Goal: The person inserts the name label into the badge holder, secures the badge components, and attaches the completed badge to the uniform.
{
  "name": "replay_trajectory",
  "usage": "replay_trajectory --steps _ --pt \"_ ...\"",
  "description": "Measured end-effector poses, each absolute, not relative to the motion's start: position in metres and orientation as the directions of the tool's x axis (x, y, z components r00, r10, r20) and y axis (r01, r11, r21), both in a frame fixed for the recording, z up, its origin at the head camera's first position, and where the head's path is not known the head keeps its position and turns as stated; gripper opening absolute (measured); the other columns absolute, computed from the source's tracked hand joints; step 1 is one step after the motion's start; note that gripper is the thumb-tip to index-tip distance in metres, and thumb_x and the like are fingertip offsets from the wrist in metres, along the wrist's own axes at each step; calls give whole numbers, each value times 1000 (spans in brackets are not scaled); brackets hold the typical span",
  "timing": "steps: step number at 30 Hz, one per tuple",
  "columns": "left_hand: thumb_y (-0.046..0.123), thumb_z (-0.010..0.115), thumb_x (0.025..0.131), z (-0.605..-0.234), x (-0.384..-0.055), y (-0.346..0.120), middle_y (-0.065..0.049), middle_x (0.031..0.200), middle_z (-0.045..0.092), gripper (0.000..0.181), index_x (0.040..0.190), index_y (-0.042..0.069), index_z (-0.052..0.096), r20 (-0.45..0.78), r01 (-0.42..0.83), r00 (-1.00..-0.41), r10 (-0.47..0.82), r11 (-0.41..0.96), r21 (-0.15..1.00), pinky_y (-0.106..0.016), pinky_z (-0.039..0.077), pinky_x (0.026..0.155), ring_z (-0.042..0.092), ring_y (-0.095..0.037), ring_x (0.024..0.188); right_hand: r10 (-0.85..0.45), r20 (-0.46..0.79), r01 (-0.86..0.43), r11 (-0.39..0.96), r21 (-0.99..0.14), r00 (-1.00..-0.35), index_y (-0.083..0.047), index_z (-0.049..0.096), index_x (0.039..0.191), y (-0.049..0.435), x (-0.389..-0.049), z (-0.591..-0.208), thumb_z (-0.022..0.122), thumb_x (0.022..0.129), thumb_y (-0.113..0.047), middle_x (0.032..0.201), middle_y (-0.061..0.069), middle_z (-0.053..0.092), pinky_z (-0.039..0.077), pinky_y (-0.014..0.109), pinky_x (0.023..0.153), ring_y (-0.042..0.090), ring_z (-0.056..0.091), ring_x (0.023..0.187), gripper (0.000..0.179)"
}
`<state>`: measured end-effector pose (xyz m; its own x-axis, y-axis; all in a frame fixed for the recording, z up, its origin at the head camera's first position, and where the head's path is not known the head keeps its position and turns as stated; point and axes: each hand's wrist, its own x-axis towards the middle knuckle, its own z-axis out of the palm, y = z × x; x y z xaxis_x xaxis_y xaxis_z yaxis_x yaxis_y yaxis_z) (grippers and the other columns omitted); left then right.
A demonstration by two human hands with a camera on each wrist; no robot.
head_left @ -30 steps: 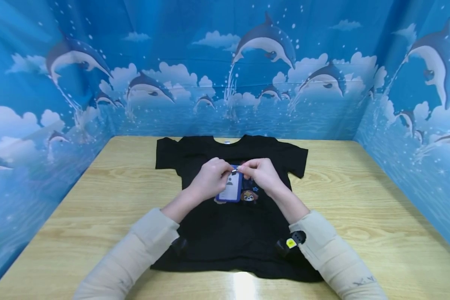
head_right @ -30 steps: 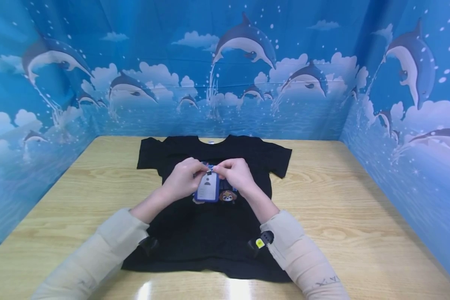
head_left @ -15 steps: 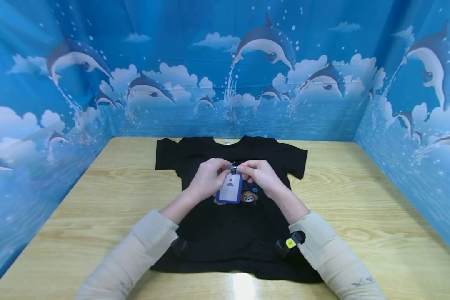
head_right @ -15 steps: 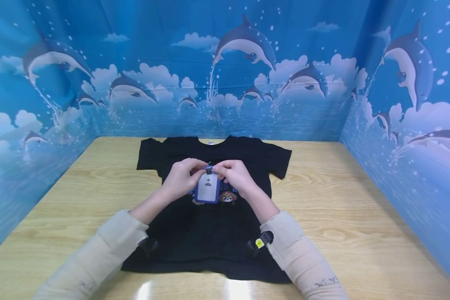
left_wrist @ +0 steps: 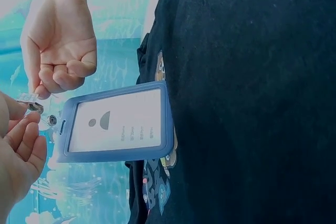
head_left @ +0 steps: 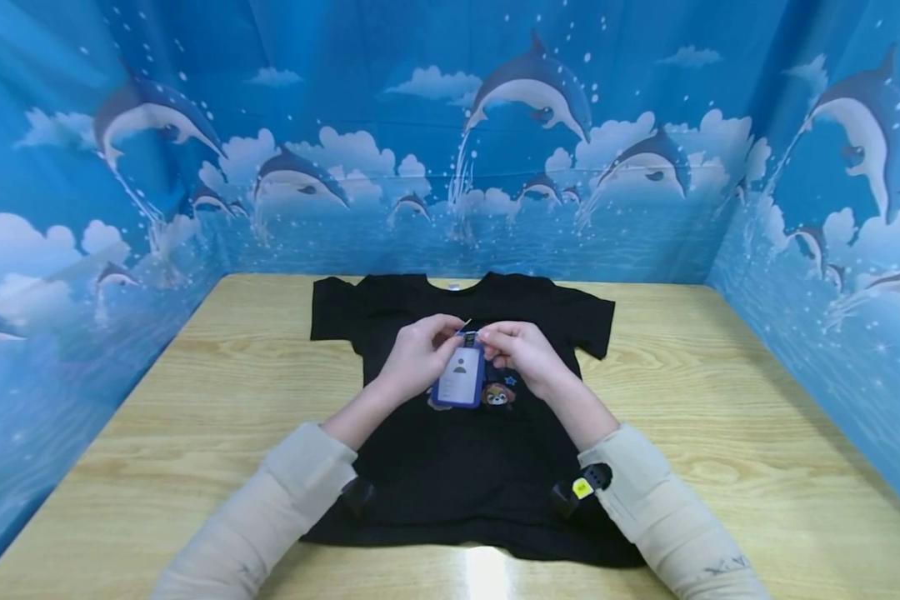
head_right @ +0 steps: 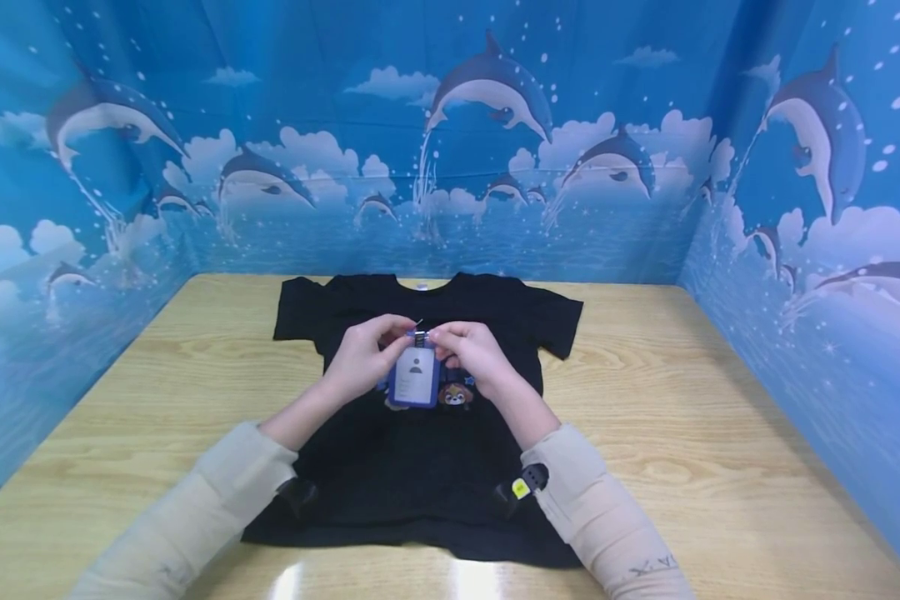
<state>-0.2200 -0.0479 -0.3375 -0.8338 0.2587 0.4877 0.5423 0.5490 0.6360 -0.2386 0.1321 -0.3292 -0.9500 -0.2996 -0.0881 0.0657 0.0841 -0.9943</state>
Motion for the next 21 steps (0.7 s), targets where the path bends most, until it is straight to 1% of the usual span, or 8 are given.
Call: replay_trajectory --steps 4,10,13,16,19,21 --pt "9 58 91 -337 -221 -47 -6 88 65 19 109 4 63 466 511 -856 225 514 689 -29 48 66 58 -14 74 -309 -83 68 58 -996 -947 0 61 94 132 -239 -329 52 94 -12 69 -1 56 44 24 63 11 53 69 14" --pt "10 56 92 -335 -226 -44 -6 96 68 21 110 6 67 392 421 -905 162 458 783 -31 50 70 61 -15 80 -329 -77 64 51 -997 -941 -3 62 92 133 -242 -329 52 95 -11 69 -2 56 44 23 62 10 53 69 13" --pt "10 56 92 -334 -232 -41 -6 97 69 20 107 5 69 367 384 -922 126 429 817 -32 50 72 63 -15 83 -327 -79 54 85 -995 -942 -2 62 93 135 -246 -329 52 95 -13 69 -1 56 45 27 66 11 54 70 15" --pt "9 56 92 -334 -239 -39 -6 94 69 19 105 4 70 347 358 -932 102 406 841 -32 50 73 63 -15 82 -318 -82 33 158 -987 -945 2 62 97 137 -252 -330 51 95 -15 71 -1 58 46 29 67 11 55 72 20" --pt "8 56 91 -335 -245 -37 -6 90 69 19 103 3 70 328 330 -942 76 394 858 -31 49 72 63 -15 80 -296 -87 27 198 -980 -951 4 62 101 142 -260 -331 51 96 -16 73 -2 60 46 26 64 9 56 70 24" --pt "7 56 90 -336 -249 -36 -7 87 69 19 102 3 71 317 313 -947 57 387 867 -31 49 71 63 -16 78 -273 -84 31 191 -981 -958 5 62 102 147 -265 -331 50 96 -15 72 -3 60 45 23 61 8 56 68 24"
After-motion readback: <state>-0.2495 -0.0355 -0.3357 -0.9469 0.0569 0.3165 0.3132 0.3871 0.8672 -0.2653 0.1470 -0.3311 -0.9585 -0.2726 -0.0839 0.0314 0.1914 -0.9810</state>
